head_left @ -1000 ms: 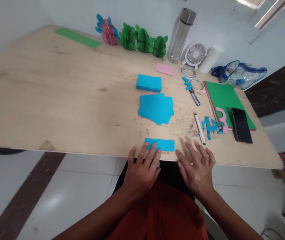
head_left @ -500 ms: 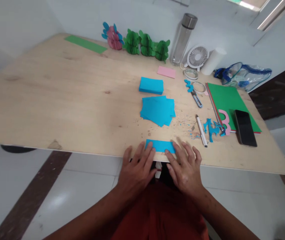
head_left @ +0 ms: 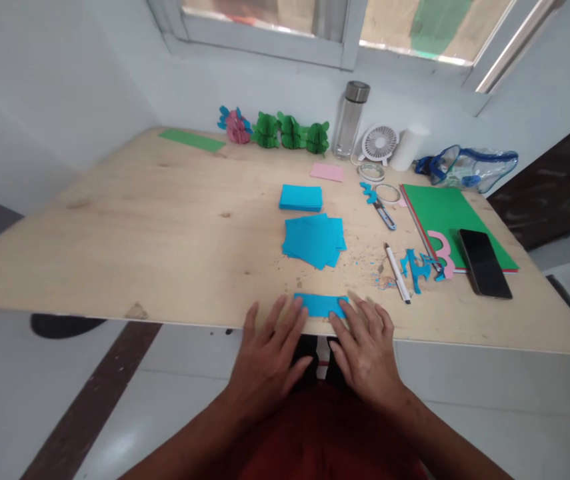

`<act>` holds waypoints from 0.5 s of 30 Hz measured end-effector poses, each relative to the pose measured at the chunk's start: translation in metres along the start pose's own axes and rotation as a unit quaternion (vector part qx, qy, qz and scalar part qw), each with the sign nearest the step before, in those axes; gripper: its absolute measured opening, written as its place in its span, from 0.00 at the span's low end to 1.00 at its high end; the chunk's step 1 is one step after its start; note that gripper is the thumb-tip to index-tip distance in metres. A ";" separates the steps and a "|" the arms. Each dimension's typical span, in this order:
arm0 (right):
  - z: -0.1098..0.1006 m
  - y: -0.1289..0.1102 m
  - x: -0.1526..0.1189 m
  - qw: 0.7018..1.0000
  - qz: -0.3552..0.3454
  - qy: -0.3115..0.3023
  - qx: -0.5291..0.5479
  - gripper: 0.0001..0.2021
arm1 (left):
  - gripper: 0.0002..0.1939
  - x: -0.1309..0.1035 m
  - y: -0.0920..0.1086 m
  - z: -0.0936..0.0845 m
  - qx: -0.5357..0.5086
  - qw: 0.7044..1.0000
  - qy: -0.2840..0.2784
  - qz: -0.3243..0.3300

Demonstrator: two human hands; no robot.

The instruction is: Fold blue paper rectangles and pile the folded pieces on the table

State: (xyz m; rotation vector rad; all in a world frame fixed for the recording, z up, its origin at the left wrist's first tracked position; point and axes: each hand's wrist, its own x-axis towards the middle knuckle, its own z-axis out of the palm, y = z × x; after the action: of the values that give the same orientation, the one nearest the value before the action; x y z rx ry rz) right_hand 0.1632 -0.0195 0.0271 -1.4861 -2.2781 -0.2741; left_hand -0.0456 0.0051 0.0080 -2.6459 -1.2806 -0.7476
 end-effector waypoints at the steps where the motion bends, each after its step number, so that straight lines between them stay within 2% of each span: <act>1: 0.000 -0.001 0.001 1.000 0.006 0.007 0.005 0.17 | 0.32 0.003 0.005 0.004 0.002 1.000 -0.005 0.013; 6: 0.003 -0.002 0.002 0.999 0.024 0.020 0.020 0.17 | 0.28 0.008 0.013 0.018 0.016 0.999 -0.018 0.033; 11: 0.001 0.013 -0.008 1.000 -0.003 0.027 -0.002 0.16 | 0.28 -0.001 -0.001 0.009 0.043 0.998 -0.041 0.028; 15: -0.003 0.021 -0.014 1.000 0.002 0.022 -0.010 0.16 | 0.29 -0.005 -0.008 0.003 0.044 0.998 -0.048 0.024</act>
State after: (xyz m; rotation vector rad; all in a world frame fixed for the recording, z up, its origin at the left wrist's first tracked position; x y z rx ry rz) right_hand 0.1883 -0.0236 0.0220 -1.4809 -2.2440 -0.3257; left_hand -0.0530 0.0071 0.0017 -2.6612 -1.2357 -0.5496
